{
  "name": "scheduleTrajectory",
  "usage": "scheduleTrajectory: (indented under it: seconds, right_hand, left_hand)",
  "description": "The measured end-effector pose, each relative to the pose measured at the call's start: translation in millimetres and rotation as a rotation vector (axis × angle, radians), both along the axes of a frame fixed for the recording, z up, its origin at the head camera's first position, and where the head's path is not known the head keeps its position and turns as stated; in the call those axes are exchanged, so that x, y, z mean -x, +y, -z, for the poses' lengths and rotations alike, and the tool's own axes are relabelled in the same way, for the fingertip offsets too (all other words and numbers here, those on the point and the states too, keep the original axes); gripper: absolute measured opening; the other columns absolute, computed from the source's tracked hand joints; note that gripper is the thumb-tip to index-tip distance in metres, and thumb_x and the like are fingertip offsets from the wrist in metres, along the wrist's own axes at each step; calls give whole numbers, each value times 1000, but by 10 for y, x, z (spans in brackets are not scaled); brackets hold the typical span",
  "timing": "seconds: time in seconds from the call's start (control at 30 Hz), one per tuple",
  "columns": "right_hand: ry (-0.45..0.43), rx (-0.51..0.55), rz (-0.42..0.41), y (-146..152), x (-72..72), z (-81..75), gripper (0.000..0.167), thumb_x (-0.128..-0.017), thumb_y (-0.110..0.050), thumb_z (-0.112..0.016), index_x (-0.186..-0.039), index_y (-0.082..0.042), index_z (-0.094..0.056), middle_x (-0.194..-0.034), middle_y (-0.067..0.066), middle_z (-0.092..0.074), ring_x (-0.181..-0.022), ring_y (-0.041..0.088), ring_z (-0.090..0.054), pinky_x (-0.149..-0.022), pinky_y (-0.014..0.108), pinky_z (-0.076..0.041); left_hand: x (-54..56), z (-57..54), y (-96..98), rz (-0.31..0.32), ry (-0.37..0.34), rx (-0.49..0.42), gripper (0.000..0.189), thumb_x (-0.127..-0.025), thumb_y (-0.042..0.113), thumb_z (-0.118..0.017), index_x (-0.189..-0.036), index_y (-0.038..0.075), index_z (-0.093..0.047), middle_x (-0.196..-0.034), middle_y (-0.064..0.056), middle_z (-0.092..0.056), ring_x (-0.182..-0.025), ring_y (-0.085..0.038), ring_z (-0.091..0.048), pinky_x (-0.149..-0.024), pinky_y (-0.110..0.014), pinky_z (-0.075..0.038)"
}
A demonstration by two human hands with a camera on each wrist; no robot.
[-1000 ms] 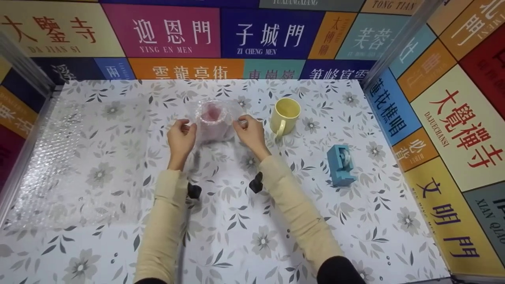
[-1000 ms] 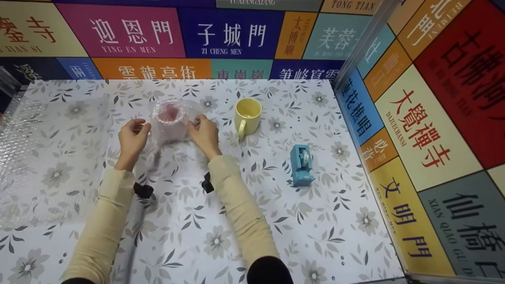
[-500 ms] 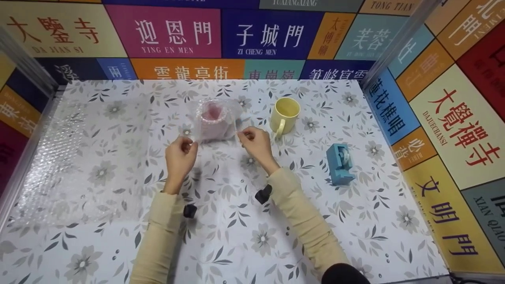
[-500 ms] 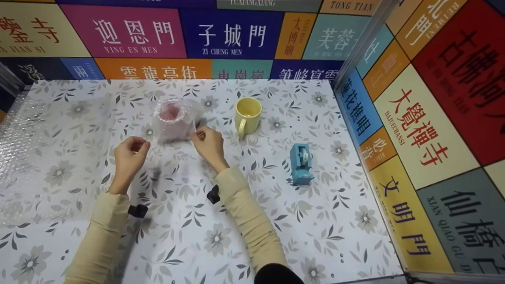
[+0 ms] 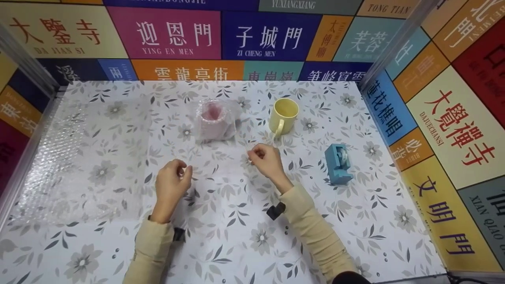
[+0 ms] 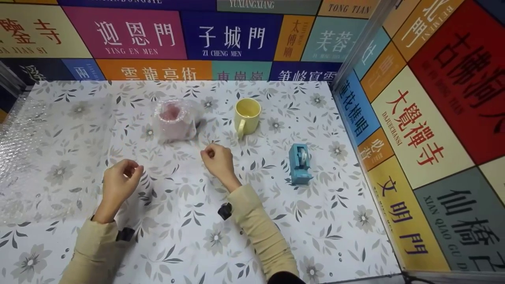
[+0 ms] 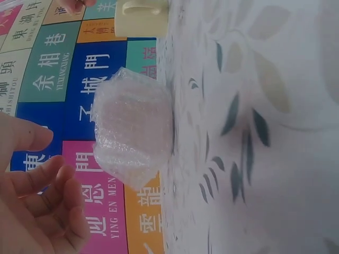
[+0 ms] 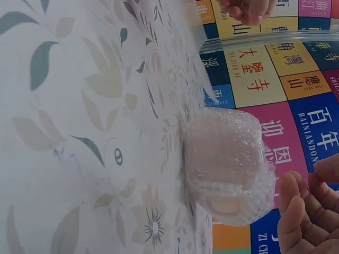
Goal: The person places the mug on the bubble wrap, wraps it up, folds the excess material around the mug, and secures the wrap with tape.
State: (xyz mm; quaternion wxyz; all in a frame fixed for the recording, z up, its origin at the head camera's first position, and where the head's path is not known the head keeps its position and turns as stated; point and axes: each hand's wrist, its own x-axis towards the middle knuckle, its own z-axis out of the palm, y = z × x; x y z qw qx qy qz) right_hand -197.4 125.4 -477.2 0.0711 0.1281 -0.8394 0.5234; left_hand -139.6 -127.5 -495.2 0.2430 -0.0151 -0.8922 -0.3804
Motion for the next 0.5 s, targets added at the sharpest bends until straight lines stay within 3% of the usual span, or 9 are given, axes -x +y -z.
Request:
scheduleTrajectory:
  seconds: [0.2,0.23,0.43,0.5]
  right_hand:
    - [-31,13,-33,93,-149,51,11,-82,-1,-60,-73,4,-63,-65,17,-63,-54,35,-60,-46,16,-42]
    - [-40,9,-34,95,-193,4,11,-82,0,-60,-73,6,-62,-65,18,-63,-53,32,-60,-46,16,-42]
    - [-59,-7,-44,170,-313,-37,13,-83,-2,-60,-72,5,-62,-65,20,-62,-52,30,-59,-46,18,-42]
    - [-48,-13,-45,217,-289,54,13,-83,-4,-61,-72,2,-62,-64,18,-62,-54,35,-59,-45,19,-42]
  left_hand:
    - [-204,71,-100,-28,-34,71,13,-76,12,-65,-73,0,-60,-63,-11,-54,-54,-22,-47,-48,-38,-38]
    - [-232,76,-113,-33,-29,87,13,-76,12,-65,-73,0,-60,-63,-12,-54,-54,-23,-47,-47,-38,-38]
    - [-320,122,-224,-124,82,218,16,-72,9,-66,-77,-4,-58,-71,-19,-54,-62,-37,-49,-55,-47,-40]
    - [-327,135,-276,-167,88,258,18,-71,9,-66,-80,-4,-58,-76,-22,-55,-66,-41,-48,-59,-49,-39]
